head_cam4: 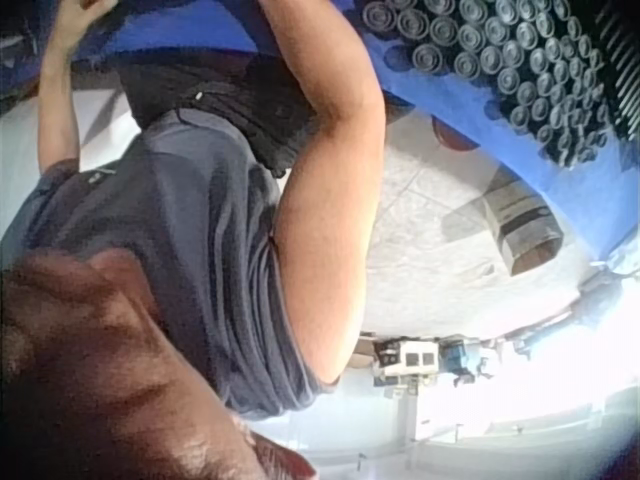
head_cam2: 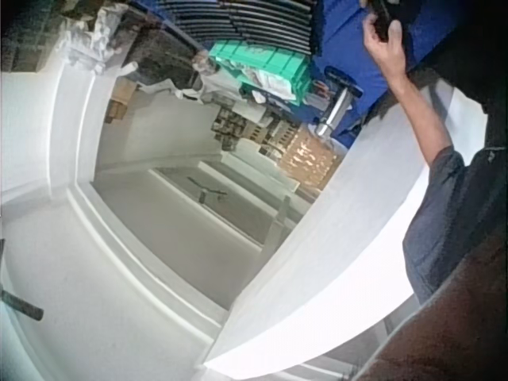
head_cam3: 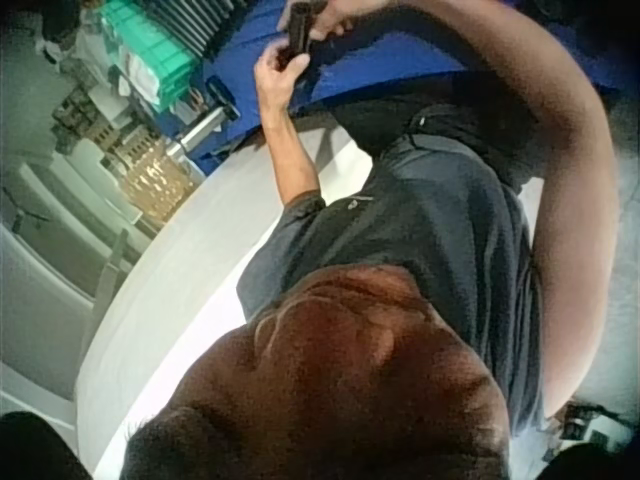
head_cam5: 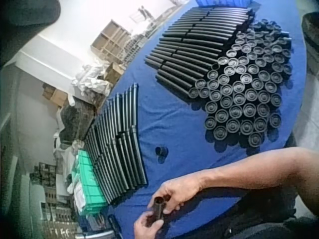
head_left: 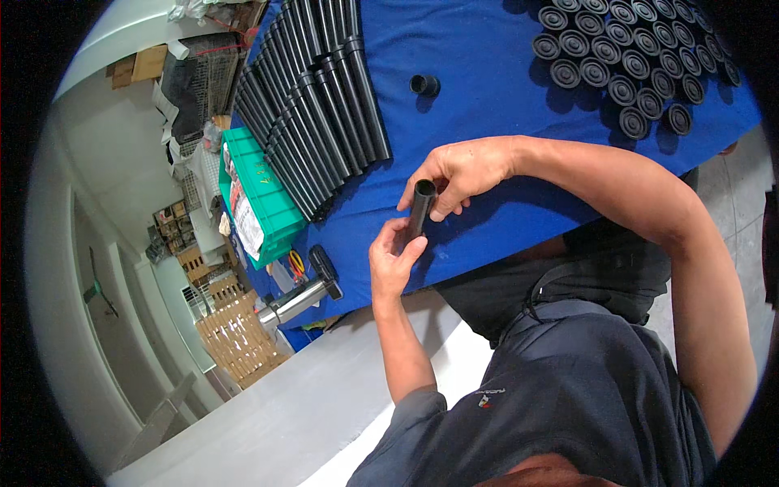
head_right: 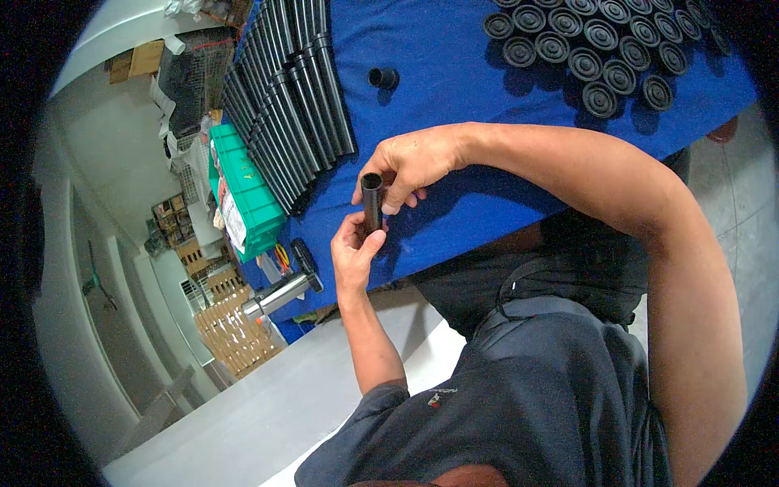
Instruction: Assemble black plastic tubes by inserting end caps into them.
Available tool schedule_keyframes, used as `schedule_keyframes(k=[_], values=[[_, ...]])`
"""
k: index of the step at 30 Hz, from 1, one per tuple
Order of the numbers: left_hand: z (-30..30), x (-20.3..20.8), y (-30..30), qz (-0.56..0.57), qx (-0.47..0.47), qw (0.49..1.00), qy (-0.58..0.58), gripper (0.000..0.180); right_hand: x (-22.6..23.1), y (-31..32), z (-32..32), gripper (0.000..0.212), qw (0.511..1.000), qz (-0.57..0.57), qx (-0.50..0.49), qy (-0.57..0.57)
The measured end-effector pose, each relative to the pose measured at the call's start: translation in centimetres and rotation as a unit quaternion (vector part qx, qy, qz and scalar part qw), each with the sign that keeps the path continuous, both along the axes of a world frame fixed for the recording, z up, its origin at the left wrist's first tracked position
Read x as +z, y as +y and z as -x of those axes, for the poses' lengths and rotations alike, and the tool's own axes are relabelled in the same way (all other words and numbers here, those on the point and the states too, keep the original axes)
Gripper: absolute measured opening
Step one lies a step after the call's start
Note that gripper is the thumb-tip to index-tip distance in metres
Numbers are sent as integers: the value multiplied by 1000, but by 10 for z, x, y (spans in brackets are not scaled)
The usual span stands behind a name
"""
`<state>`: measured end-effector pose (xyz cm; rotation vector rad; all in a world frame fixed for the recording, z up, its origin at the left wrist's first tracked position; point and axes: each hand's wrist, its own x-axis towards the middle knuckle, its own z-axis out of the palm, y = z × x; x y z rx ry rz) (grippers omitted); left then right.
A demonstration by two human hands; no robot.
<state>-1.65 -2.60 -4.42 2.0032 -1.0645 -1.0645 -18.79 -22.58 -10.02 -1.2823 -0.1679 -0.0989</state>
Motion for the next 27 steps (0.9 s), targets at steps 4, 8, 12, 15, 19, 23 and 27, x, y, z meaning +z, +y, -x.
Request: schedule_keyframes(k=[4, 8, 12, 15, 19, 23, 27], values=[[1, 7, -5, 41, -78, 996, -14, 38, 5, -1, 1, 42, 1000, 13, 10, 7], [8, 4, -9, 54, -60, 997, -21, 39, 0, -1, 1, 40, 1000, 20, -6, 23], [18, -9, -8, 73, -10, 997, -35, 44, -3, 0, -4, 46, 999, 25, -4, 24], [17, -12, -4, 174, 42, 980, 92, 32, 0, 0, -2, 55, 999, 20, -40, 10], [29, -1, -13, 320, 170, 870, 335, 26, -4, 5, -2, 61, 987, 116, -101, -41], [29, -14, -6, 265, 292, 821, 413, 27, 11, 4, 5, 57, 995, 81, -57, 13], [20, -27, 10, 102, 246, 860, 435, 38, 12, 4, 0, 43, 995, 54, -78, 19]])
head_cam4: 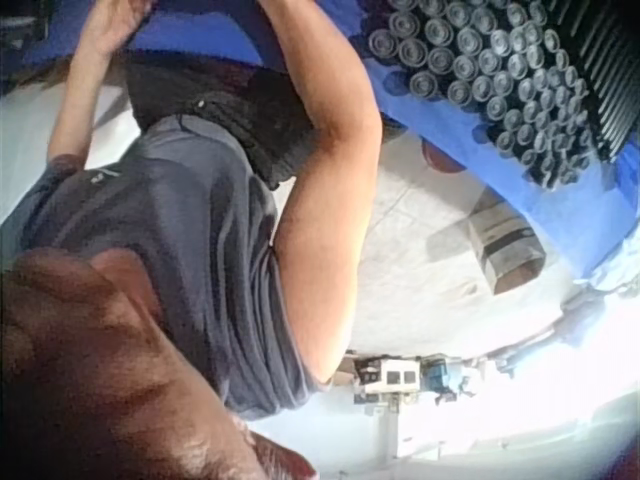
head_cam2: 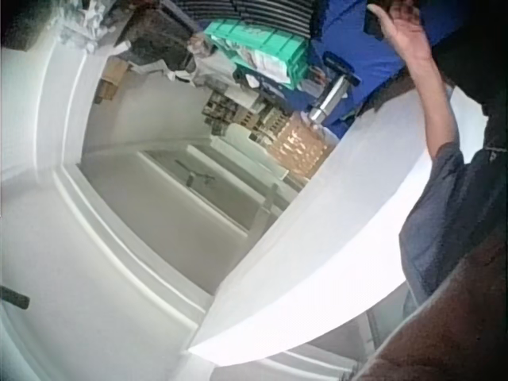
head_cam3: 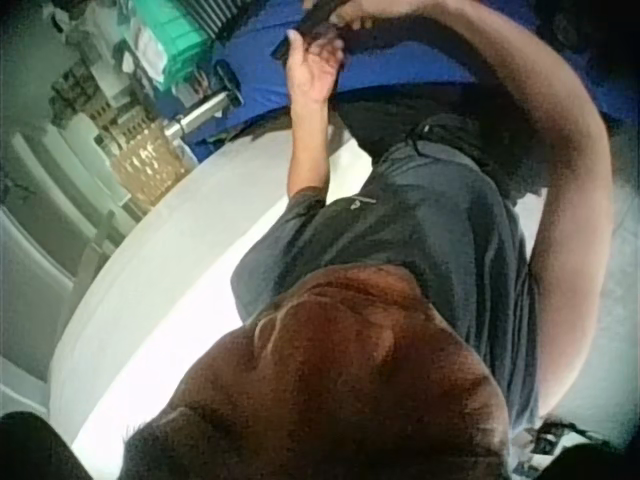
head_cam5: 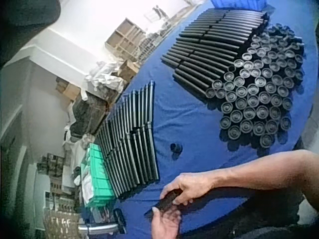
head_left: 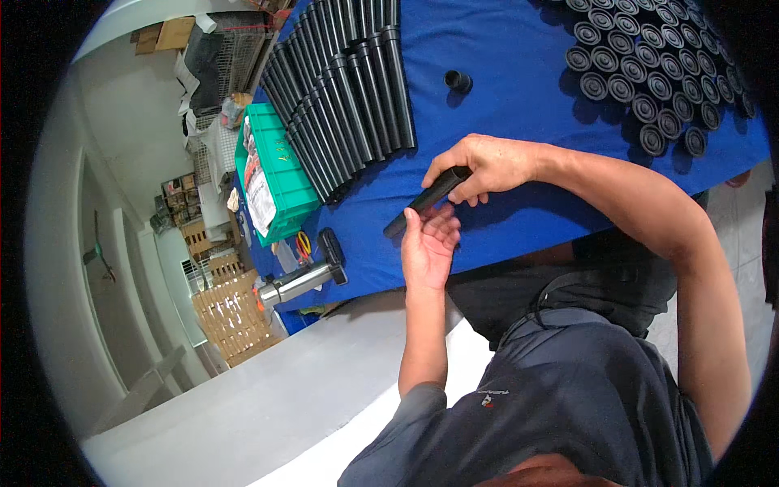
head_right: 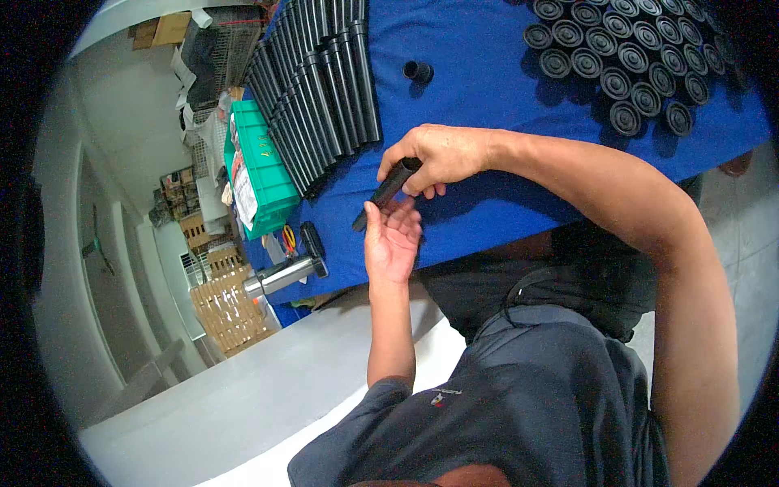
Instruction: Assemble black plastic tubes by inserting end caps into them.
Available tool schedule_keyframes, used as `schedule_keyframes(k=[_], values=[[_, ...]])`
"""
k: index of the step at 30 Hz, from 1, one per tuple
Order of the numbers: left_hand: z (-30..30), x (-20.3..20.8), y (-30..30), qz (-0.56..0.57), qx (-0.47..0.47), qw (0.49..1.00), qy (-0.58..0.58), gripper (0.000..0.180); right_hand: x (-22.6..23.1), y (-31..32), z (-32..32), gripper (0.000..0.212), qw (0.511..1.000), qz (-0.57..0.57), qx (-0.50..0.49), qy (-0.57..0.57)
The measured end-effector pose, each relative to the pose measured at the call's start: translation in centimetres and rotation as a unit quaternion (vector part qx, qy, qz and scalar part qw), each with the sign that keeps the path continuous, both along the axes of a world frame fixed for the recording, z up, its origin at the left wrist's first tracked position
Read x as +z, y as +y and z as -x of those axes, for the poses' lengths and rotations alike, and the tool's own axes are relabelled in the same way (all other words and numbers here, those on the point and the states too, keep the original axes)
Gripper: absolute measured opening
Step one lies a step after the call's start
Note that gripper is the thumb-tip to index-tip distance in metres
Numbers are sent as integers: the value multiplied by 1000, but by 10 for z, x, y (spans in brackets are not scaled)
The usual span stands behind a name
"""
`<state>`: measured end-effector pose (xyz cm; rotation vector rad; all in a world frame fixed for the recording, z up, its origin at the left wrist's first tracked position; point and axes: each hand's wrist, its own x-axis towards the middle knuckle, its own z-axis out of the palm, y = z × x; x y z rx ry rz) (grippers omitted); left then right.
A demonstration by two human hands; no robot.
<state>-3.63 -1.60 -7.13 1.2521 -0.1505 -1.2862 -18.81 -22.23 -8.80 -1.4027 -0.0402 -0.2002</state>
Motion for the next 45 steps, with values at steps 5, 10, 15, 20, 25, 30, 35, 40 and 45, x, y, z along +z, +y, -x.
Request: schedule_keyframes(k=[5, 10, 15, 20, 25, 30, 35, 40, 45], values=[[23, 19, -3, -219, -55, 885, -408, 30, -6, -1, 5, 37, 1000, -10, -16, 19], [20, 13, -22, -30, -99, 593, -799, 41, -7, -1, 3, 42, 998, -36, 51, -2], [12, 22, -17, -82, -142, 782, -601, 33, -3, -3, 5, 47, 988, -94, 119, -11], [-7, 27, -9, -78, -226, 825, -512, 37, -5, -4, 3, 48, 989, -65, 132, -34], [-13, 29, -7, -66, -245, 848, -465, 41, -5, -3, 4, 45, 990, -88, 111, -14], [-11, 32, -11, -53, -259, 836, -482, 44, -9, -5, 2, 44, 991, -77, 109, -19], [-4, 35, -13, -104, -267, 758, -585, 42, -9, -6, 2, 39, 992, -56, 109, -19], [0, 35, -9, -32, -131, 866, -481, 34, -6, -5, 1, 59, 997, -40, 72, -10], [11, 37, -20, 127, 39, 959, -250, 30, -10, -1, 3, 77, 997, 69, 0, -32]])
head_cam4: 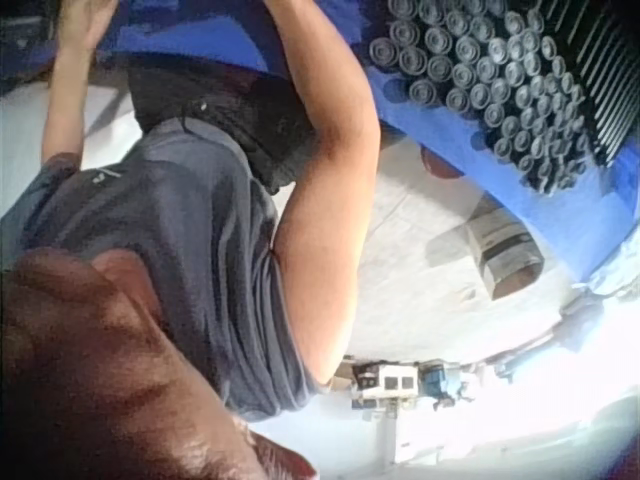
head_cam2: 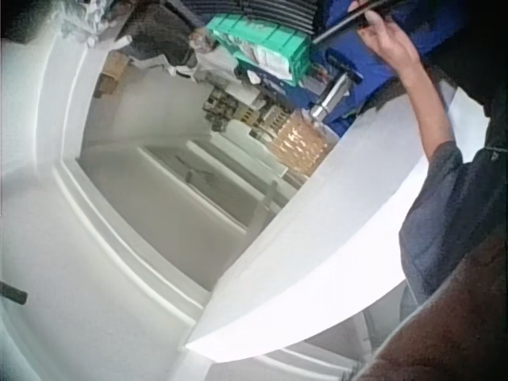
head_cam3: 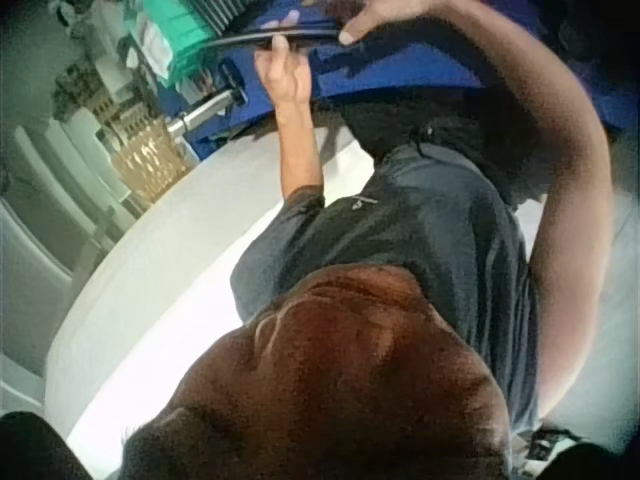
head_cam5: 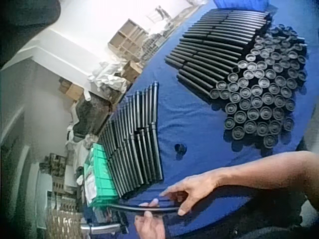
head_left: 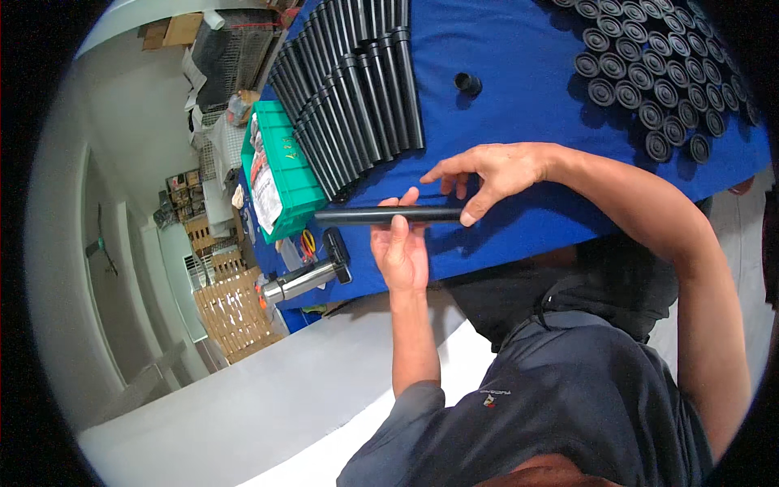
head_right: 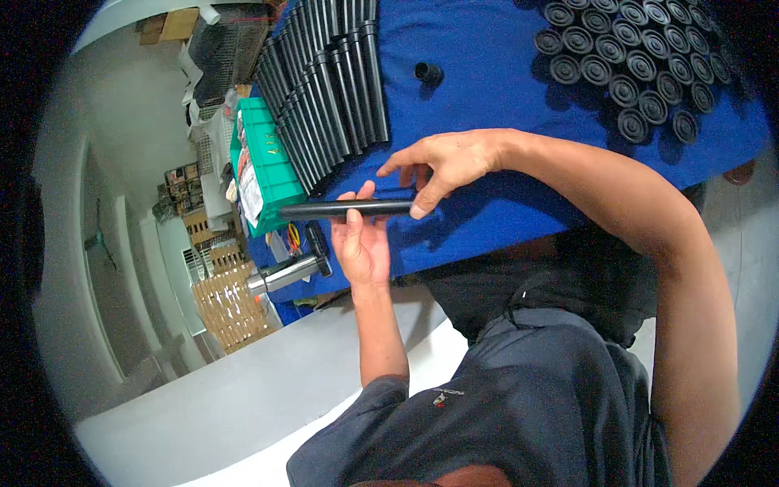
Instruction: Assemble black plastic tubes by inserting end caps into them.
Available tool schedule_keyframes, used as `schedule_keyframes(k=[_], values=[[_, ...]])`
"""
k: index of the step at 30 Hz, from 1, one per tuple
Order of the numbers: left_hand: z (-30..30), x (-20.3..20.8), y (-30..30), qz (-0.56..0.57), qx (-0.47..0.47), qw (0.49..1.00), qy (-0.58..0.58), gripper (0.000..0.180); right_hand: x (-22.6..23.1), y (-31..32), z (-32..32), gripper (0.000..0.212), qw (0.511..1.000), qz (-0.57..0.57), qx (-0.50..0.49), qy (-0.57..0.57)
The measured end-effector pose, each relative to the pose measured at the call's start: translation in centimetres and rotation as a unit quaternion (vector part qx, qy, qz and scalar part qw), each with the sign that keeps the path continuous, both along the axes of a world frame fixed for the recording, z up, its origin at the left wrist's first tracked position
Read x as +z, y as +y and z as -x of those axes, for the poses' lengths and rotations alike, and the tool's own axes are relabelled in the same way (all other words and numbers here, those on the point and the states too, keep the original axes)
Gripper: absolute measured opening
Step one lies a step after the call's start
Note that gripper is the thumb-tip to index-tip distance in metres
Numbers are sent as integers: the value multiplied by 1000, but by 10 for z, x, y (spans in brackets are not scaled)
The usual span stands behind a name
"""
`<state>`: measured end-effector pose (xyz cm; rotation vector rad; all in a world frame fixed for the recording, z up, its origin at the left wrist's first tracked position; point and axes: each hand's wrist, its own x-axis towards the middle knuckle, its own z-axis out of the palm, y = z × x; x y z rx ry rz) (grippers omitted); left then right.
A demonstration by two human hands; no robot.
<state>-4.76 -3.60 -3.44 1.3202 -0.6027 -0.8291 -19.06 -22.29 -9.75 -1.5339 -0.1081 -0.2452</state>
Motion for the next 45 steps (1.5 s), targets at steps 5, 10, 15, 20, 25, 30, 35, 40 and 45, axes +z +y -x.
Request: schedule_keyframes(k=[5, 10, 15, 20, 25, 30, 35, 40, 45], values=[[-9, -31, 8, 24, 62, 942, 330, 26, 18, -3, 3, 62, 997, -47, 44, 37], [6, -34, 5, -30, 57, 927, 369, 30, 5, -1, 0, 48, 998, -55, 17, 13], [9, -28, 16, -211, 42, 976, -40, 22, -1, -3, 1, 39, 999, -37, 5, 22], [9, -22, -11, -104, 39, 821, -561, 29, 2, 0, -2, 44, 996, -82, 27, 20], [2, -20, -9, -157, -34, 805, -571, 38, 5, 0, 0, 47, 992, -116, 54, 2], [1, -22, -6, -160, -40, 816, -555, 33, 6, -1, -2, 46, 996, -79, 30, -36], [7, -17, -7, -147, -59, 777, -609, 31, 11, 0, 1, 45, 993, -115, 0, -13], [16, -12, 0, -184, -98, 791, -575, 38, 8, 0, 0, 40, 993, -114, -2, -12], [0, -28, 2, -164, -111, 766, -612, 41, -2, -1, -1, 29, 998, -70, -2, 1]])
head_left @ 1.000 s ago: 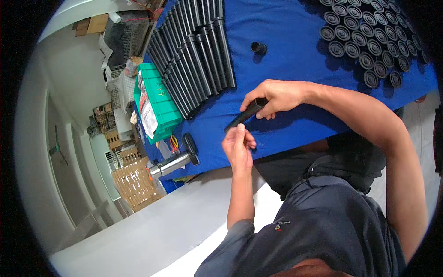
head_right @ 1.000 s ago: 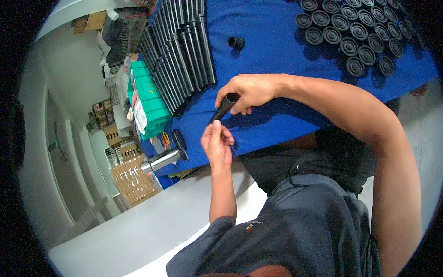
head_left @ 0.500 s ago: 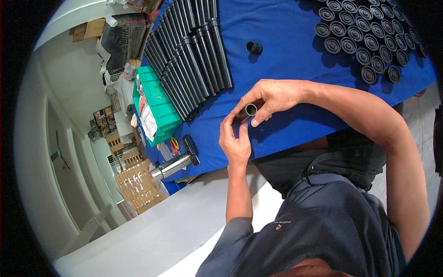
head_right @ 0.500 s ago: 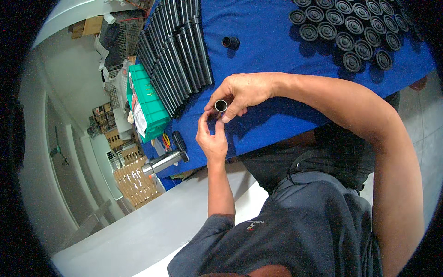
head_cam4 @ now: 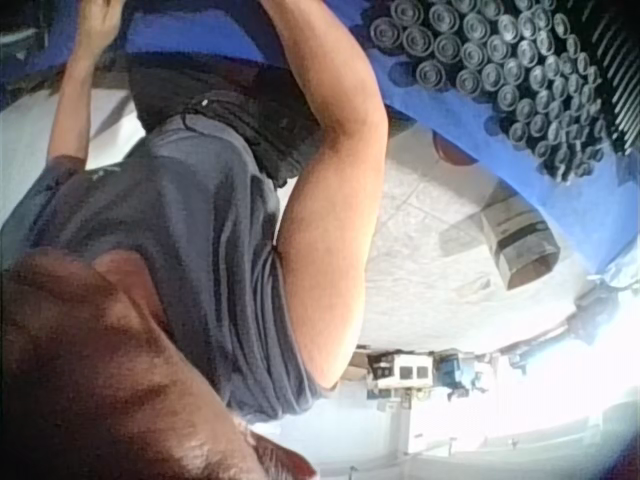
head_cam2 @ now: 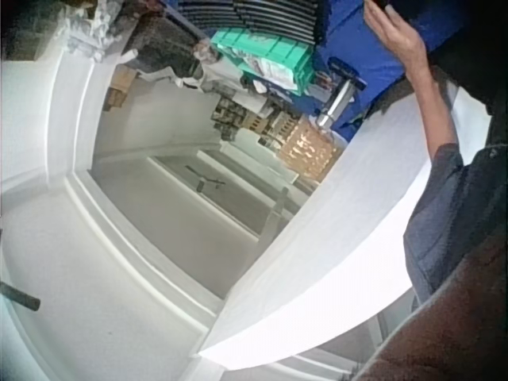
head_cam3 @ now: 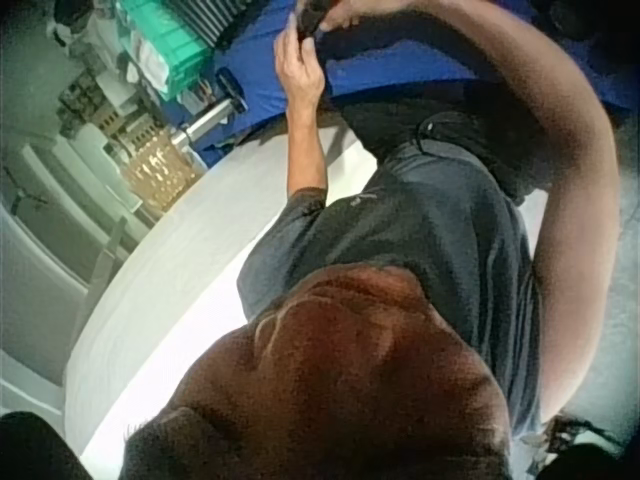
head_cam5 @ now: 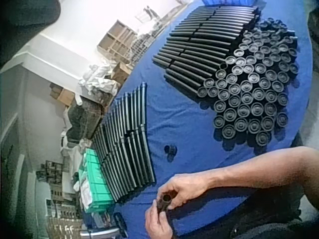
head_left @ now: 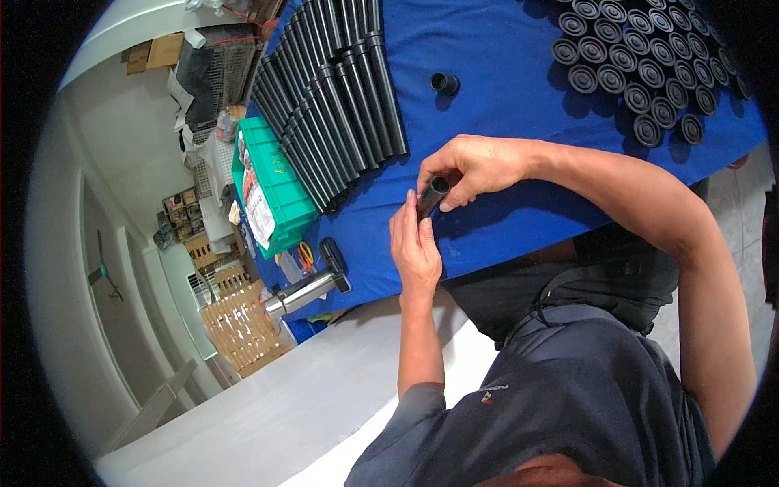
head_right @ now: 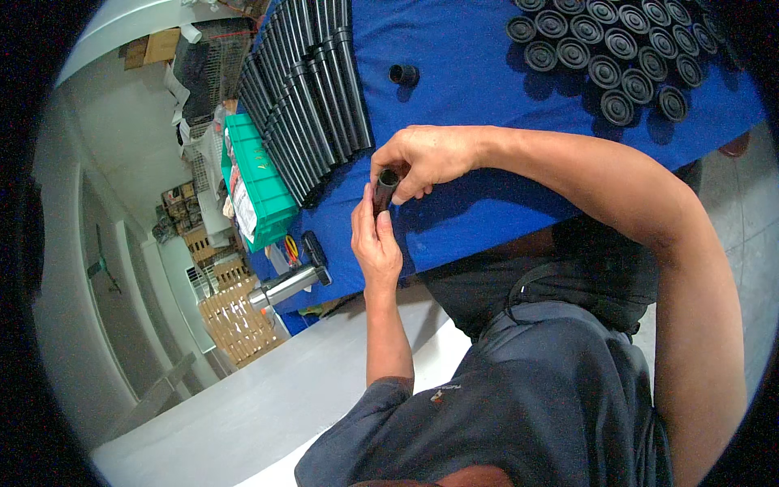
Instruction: Assemble black plastic tubes by inserting end caps into them.
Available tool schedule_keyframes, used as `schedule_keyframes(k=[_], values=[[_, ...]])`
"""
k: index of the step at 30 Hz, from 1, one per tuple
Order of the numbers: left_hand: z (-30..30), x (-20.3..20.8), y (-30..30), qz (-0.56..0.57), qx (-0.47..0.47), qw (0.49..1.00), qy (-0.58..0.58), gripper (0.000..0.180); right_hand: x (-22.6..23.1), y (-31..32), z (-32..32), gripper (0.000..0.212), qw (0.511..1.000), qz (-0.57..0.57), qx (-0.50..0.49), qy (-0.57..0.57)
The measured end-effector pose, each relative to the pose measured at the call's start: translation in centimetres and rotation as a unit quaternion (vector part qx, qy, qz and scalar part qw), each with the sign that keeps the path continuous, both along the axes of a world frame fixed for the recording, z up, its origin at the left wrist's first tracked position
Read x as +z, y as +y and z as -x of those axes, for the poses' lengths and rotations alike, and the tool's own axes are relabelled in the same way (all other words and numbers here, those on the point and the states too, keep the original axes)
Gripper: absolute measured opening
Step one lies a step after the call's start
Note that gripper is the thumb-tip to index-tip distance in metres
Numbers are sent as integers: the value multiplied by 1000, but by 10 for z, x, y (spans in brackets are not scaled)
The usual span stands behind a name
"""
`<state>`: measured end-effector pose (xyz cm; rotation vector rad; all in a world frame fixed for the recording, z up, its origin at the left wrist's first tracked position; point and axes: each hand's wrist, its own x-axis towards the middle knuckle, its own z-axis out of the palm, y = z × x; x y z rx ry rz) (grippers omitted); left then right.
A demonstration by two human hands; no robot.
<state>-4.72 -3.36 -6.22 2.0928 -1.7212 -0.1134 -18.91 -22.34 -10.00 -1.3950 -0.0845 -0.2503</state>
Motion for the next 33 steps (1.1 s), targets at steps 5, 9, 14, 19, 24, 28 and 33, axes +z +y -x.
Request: schedule_keyframes(k=[5, 9, 14, 19, 24, 28, 33], values=[[22, 9, 8, 127, 9, 987, -94, 40, 8, -4, 4, 29, 986, 126, -104, -23], [40, -1, 1, -23, 109, 522, 845, 45, 6, -3, 0, 37, 969, 183, -153, -55], [17, -37, -15, 76, 54, 299, 950, 28, 5, -5, 4, 47, 932, 269, -230, -76], [-2, -49, -32, 179, -11, 491, 852, 23, -2, -39, 0, 59, 690, 425, -586, 6], [4, -51, -41, 213, -42, 529, 821, 33, -27, -52, -4, 55, 671, 529, -508, 106], [6, -50, -42, 218, -44, 537, 813, 33, -27, -53, -8, 46, 686, 549, -464, 113], [6, -51, -38, 244, -6, 547, 801, 25, -4, -44, -5, 34, 790, 439, -426, -45]])
